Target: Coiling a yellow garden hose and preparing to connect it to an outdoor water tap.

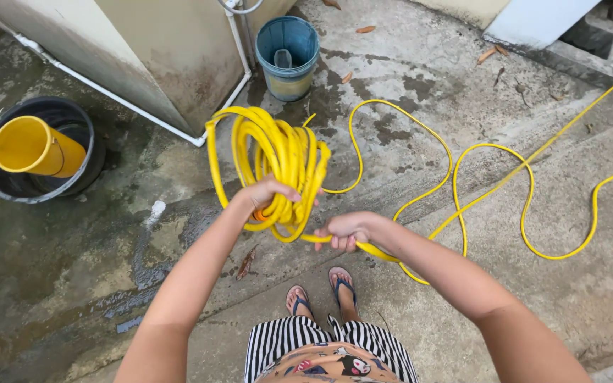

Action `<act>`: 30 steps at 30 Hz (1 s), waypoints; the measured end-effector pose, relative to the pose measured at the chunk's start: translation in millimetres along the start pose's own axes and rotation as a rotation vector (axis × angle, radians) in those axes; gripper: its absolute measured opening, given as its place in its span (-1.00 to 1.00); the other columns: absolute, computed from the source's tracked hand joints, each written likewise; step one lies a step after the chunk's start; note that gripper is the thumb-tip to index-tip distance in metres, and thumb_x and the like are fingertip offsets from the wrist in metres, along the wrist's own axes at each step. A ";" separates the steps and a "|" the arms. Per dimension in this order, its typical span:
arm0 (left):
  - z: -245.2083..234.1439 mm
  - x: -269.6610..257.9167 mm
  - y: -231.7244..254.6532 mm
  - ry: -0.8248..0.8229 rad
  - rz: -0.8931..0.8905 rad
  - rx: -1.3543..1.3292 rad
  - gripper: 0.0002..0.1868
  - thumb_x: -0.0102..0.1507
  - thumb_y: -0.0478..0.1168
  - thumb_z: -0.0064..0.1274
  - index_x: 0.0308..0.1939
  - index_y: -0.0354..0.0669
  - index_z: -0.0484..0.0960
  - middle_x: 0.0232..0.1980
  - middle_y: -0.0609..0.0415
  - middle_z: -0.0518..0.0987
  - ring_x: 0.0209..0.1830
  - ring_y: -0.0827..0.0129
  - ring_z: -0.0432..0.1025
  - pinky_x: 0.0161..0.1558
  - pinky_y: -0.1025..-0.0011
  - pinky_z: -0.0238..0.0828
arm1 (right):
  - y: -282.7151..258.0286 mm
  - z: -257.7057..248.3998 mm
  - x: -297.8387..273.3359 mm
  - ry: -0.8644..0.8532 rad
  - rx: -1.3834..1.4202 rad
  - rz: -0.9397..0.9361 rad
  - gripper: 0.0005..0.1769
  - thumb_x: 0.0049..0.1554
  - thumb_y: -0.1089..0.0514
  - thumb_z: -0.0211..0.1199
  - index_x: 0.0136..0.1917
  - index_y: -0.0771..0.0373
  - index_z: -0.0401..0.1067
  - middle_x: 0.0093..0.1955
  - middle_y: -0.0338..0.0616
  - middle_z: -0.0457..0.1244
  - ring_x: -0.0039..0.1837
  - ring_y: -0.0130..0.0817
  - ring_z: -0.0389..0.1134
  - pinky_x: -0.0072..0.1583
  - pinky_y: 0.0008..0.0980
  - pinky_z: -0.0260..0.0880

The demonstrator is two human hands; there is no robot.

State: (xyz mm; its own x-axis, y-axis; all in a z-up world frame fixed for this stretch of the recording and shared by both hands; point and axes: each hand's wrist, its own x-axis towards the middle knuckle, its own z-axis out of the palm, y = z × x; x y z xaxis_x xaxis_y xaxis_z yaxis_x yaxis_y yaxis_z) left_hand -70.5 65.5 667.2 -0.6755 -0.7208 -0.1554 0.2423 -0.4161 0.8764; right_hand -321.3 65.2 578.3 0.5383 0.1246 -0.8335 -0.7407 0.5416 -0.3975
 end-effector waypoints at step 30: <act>95.7 126.6 8.5 -0.582 -0.541 -0.309 -0.15 0.00 -0.14 0.11 0.38 -0.34 0.35 0.25 -0.31 0.57 -0.05 -0.05 0.53 0.16 0.05 0.41 | 116.1 -62.0 -195.1 0.940 -0.937 -0.571 -0.43 -0.13 -0.23 0.58 -0.09 0.23 0.54 -0.15 -0.19 0.42 -0.07 -0.26 0.47 0.03 -0.22 0.45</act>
State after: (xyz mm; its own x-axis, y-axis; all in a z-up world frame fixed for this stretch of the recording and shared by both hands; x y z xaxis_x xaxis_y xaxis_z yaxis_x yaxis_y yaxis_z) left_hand -220.6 23.7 698.6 -0.9830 -0.0145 -0.1833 -0.0946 -0.8147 0.5720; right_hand -537.2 52.2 670.9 0.6601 -0.7009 -0.2702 -0.7034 -0.4506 -0.5498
